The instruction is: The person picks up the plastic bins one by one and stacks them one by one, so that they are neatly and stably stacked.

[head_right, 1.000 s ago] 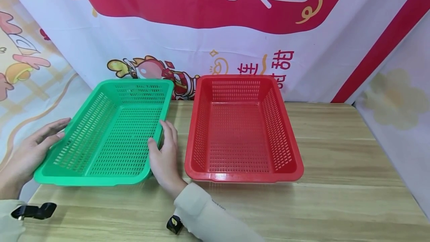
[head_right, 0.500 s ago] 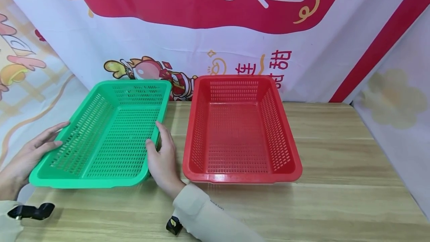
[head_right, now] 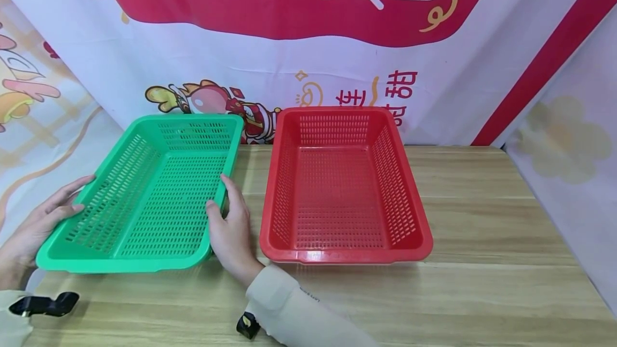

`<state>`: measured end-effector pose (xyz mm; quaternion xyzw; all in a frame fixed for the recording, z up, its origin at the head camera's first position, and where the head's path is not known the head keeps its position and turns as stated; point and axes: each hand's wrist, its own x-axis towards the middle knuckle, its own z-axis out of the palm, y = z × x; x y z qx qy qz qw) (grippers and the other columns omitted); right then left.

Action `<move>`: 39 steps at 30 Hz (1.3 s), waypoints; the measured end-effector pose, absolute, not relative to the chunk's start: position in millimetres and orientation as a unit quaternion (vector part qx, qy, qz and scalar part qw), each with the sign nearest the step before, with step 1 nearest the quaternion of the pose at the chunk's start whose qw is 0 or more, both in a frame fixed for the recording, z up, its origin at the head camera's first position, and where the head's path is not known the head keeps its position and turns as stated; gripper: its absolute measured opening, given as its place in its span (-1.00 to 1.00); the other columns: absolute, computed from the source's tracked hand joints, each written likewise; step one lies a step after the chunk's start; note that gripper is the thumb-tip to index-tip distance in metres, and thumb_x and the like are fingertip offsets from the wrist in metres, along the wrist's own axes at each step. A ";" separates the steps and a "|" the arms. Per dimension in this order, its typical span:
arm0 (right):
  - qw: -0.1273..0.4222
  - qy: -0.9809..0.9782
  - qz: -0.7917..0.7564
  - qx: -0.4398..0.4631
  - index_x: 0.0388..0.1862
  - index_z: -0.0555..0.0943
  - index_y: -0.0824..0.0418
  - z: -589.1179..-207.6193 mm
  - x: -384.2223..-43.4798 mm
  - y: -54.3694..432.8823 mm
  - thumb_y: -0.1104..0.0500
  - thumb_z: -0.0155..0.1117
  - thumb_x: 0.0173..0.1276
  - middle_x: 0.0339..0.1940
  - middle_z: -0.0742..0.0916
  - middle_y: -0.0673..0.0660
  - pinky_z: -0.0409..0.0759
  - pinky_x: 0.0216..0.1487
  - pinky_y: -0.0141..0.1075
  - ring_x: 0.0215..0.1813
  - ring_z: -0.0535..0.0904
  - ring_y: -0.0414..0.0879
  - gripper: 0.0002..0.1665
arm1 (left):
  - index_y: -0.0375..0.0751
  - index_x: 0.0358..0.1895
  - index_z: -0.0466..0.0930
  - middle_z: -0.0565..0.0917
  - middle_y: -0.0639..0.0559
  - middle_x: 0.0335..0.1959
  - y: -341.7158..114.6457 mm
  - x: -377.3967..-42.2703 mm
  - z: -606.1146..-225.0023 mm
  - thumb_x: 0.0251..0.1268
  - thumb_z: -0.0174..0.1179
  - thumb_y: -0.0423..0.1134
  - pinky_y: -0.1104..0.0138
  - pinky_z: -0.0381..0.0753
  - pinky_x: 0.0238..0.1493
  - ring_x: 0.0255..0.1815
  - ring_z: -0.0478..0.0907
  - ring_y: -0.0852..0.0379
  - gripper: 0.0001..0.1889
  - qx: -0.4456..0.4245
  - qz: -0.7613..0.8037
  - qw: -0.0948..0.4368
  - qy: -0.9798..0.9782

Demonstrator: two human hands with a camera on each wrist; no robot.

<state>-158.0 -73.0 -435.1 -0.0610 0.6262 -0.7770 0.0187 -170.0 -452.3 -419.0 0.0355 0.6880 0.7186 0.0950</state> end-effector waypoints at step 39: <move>0.027 0.625 -0.778 -0.051 0.62 0.26 -0.34 -430.4 -155.6 -73.9 0.10 0.18 0.62 0.58 0.42 -0.12 0.68 0.31 -0.07 0.58 0.32 -0.09 -0.30 | 0.28 0.61 0.28 0.64 0.56 0.24 -451.5 -163.6 -415.4 0.69 -0.24 -0.45 0.33 0.80 -0.28 -0.04 0.77 0.29 -0.36 0.035 0.731 0.085 0.676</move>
